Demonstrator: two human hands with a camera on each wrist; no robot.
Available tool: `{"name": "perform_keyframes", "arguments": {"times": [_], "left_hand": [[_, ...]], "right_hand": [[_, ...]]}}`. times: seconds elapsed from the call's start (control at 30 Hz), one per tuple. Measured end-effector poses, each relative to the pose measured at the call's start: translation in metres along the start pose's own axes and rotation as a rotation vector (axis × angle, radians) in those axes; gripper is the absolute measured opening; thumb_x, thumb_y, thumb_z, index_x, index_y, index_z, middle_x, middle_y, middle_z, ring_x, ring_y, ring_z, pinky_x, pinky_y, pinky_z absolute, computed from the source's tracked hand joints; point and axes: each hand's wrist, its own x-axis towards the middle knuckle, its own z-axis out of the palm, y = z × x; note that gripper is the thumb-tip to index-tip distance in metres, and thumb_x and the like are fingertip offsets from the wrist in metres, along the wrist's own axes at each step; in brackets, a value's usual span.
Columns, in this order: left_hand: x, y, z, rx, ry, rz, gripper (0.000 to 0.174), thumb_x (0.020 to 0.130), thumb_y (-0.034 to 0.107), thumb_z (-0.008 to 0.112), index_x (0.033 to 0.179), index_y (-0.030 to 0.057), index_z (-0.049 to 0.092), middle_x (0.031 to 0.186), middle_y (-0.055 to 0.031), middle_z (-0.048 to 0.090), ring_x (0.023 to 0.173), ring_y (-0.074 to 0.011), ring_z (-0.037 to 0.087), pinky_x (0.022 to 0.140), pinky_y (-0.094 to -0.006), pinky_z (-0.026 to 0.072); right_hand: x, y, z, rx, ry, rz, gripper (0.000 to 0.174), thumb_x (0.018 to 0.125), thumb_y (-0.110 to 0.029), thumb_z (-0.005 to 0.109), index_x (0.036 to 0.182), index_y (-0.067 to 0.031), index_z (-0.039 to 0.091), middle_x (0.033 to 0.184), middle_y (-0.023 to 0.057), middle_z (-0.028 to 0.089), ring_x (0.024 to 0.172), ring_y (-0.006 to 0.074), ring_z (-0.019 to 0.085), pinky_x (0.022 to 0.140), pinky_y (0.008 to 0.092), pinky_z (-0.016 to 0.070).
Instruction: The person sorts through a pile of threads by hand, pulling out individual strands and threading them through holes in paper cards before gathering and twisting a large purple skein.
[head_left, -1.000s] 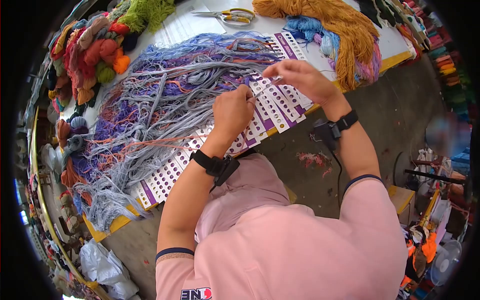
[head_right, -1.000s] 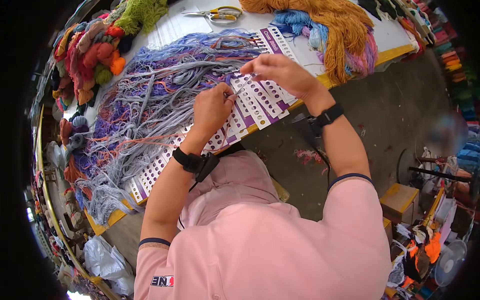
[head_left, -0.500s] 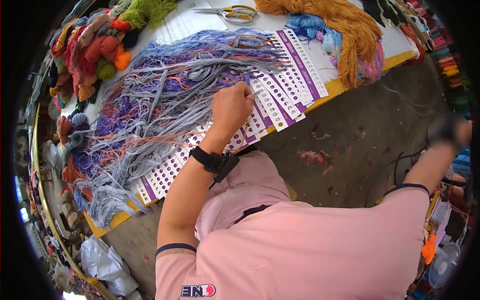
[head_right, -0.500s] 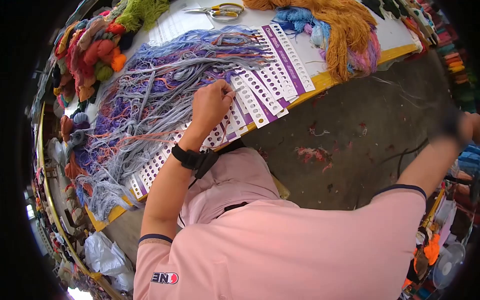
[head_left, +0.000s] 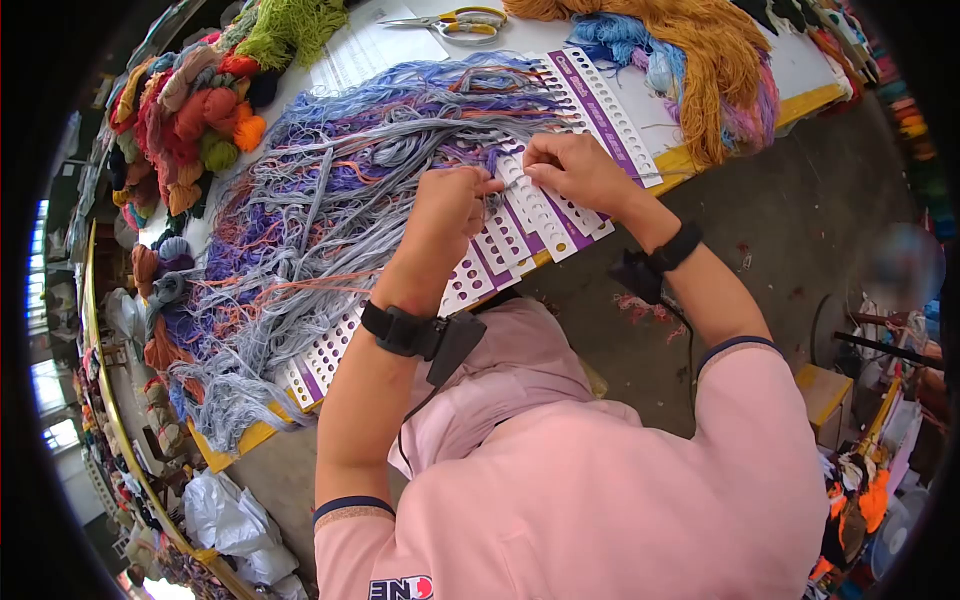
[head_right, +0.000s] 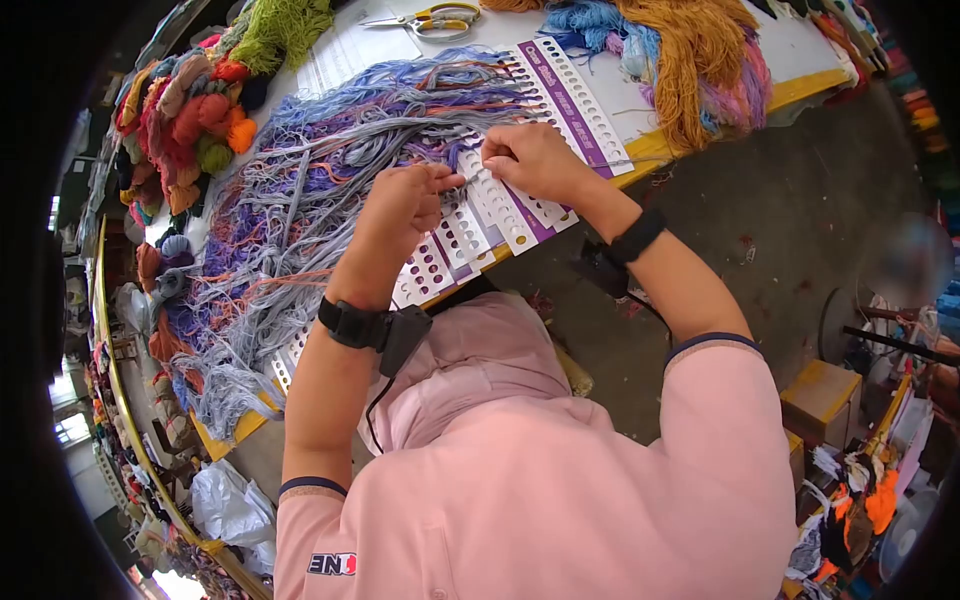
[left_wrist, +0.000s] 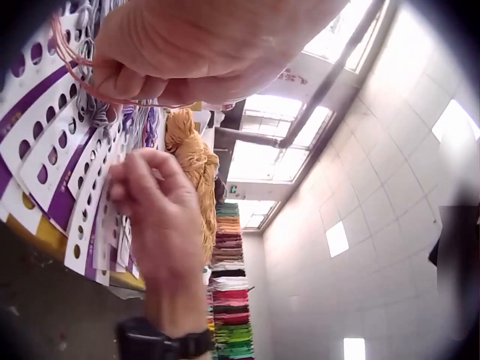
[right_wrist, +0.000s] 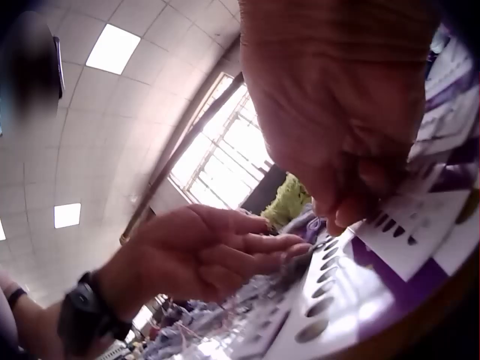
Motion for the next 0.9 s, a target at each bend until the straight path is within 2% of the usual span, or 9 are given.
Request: {"name": "perform_keyframes", "arguments": {"times": [0.03, 0.13, 0.23, 0.33, 0.43, 0.53, 0.67, 0.9], "left_hand": [[0.0, 0.002, -0.001, -0.047, -0.019, -0.057, 0.02, 0.092, 0.006, 0.047, 0.101, -0.0078, 0.059, 0.098, -0.0164, 0.067, 0.046, -0.0021, 0.031, 0.04, -0.0201, 0.0237], [0.002, 0.004, 0.004, -0.113, -0.009, -0.088, 0.019, 0.089, 0.005, 0.05, 0.089, -0.011, 0.061, 0.054, 0.0039, 0.043, 0.04, -0.0036, 0.026, 0.038, -0.0231, 0.0169], [0.008, 0.006, -0.002, 0.022, -0.136, -0.113, 0.019, 0.09, 0.005, 0.049, 0.101, -0.0079, 0.06, 0.086, -0.0084, 0.064, 0.046, -0.0015, 0.032, 0.04, -0.0198, 0.023], [0.005, 0.003, 0.009, 0.178, -0.037, 0.028, 0.016, 0.09, 0.004, 0.052, 0.097, -0.0051, 0.063, 0.074, -0.0025, 0.058, 0.045, -0.0018, 0.032, 0.04, -0.0198, 0.0217], [0.013, 0.001, 0.005, 0.238, -0.107, 0.044, 0.013, 0.09, 0.003, 0.054, 0.094, -0.0017, 0.065, 0.065, 0.0015, 0.054, 0.044, -0.0017, 0.031, 0.039, -0.02, 0.0206], [0.021, -0.007, 0.004, 0.112, -0.104, -0.003, 0.011, 0.09, 0.002, 0.055, 0.092, -0.0002, 0.065, 0.061, 0.0045, 0.05, 0.043, -0.0017, 0.03, 0.039, -0.0201, 0.0208], [0.023, -0.006, 0.002, 0.102, -0.133, -0.015, 0.009, 0.09, 0.001, 0.056, 0.091, -0.0006, 0.065, 0.064, 0.0033, 0.053, 0.045, -0.0016, 0.032, 0.04, -0.02, 0.0224], [0.038, -0.004, -0.002, 0.185, -0.168, -0.041, 0.009, 0.088, 0.002, 0.059, 0.09, -0.0018, 0.066, 0.067, 0.0005, 0.056, 0.047, -0.0027, 0.035, 0.042, -0.0217, 0.0249]], "right_hand": [[0.003, 0.003, 0.002, -0.07, 0.003, -0.021, 0.006, 0.087, -0.008, 0.062, 0.087, -0.0019, 0.061, 0.067, 0.0024, 0.06, 0.059, 0.007, 0.052, 0.058, 0.025, 0.0439], [0.003, 0.009, 0.005, -0.086, 0.024, -0.039, 0.007, 0.087, -0.008, 0.063, 0.087, -0.0012, 0.061, 0.067, 0.0016, 0.057, 0.061, 0.008, 0.05, 0.058, 0.027, 0.0423], [0.002, 0.01, 0.004, -0.082, 0.036, -0.053, 0.008, 0.087, -0.008, 0.063, 0.087, -0.0008, 0.06, 0.067, 0.0021, 0.057, 0.063, 0.0088, 0.05, 0.059, 0.0278, 0.042], [0.0, 0.007, 0.001, -0.057, 0.027, -0.051, 0.008, 0.087, -0.008, 0.063, 0.088, -0.0004, 0.06, 0.068, 0.0033, 0.057, 0.063, 0.0093, 0.051, 0.059, 0.0281, 0.0424], [-0.004, 0.007, 0.002, -0.059, 0.043, -0.09, 0.008, 0.087, -0.007, 0.062, 0.089, -0.0001, 0.058, 0.069, 0.0056, 0.057, 0.064, 0.0119, 0.052, 0.06, 0.0294, 0.0431], [-0.005, 0.009, 0.005, -0.112, 0.101, -0.189, 0.007, 0.086, -0.005, 0.06, 0.089, -0.0002, 0.056, 0.071, 0.0094, 0.057, 0.066, 0.0183, 0.054, 0.062, 0.0319, 0.0441], [-0.003, 0.007, 0.009, -0.172, 0.158, -0.268, 0.006, 0.085, -0.002, 0.059, 0.09, -0.0007, 0.054, 0.076, 0.0139, 0.056, 0.07, 0.0288, 0.057, 0.065, 0.0357, 0.0455], [-0.002, 0.008, 0.012, -0.206, 0.173, -0.302, 0.006, 0.086, -0.001, 0.058, 0.091, -0.0008, 0.054, 0.08, 0.0144, 0.057, 0.074, 0.0319, 0.059, 0.066, 0.0373, 0.0461]]}}
